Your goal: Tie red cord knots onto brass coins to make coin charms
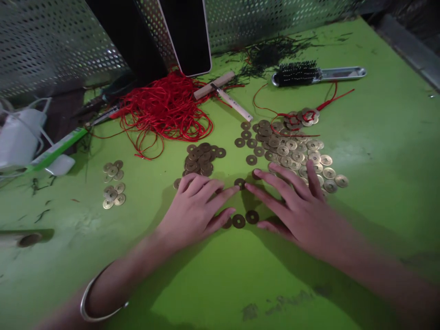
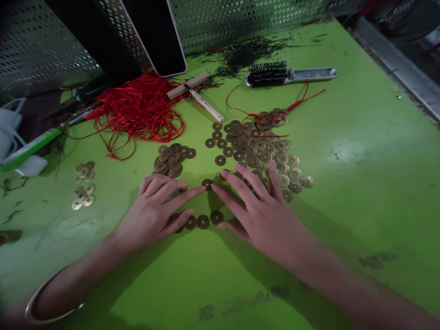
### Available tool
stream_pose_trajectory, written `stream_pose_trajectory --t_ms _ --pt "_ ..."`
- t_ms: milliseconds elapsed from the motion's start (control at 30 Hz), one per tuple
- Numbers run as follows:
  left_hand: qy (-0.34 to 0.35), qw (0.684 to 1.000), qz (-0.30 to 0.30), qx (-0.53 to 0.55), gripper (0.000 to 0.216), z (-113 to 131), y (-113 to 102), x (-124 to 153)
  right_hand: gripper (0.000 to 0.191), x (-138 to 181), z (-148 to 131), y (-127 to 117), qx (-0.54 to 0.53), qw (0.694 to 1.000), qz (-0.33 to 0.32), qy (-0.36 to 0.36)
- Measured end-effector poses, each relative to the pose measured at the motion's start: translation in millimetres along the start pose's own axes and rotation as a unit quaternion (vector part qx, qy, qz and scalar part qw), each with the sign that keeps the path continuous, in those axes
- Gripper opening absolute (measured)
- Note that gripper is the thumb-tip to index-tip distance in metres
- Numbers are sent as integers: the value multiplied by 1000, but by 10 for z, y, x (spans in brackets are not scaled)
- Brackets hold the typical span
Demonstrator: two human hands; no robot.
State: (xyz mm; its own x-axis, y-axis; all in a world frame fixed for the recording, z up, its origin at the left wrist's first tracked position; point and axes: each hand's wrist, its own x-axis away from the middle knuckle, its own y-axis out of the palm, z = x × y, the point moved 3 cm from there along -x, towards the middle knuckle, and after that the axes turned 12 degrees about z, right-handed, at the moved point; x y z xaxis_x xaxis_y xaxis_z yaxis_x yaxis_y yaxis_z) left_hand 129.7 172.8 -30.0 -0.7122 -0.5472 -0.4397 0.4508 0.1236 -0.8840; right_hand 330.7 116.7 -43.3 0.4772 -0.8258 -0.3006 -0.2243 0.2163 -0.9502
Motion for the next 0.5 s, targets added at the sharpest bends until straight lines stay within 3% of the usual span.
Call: stream_pose_trajectory --t_ms 133,300,500 --pt "-7 1000 0 -16 35 -10 10 -1 53 1 -16 -24 -2 1000 7 -16" --pt "4 1000 -4 9 32 2 8 12 63 -3 -3 16 22 1000 9 -5" --pt "-2 1000 -5 -10 33 6 24 16 55 -4 16 -15 16 1000 12 4"
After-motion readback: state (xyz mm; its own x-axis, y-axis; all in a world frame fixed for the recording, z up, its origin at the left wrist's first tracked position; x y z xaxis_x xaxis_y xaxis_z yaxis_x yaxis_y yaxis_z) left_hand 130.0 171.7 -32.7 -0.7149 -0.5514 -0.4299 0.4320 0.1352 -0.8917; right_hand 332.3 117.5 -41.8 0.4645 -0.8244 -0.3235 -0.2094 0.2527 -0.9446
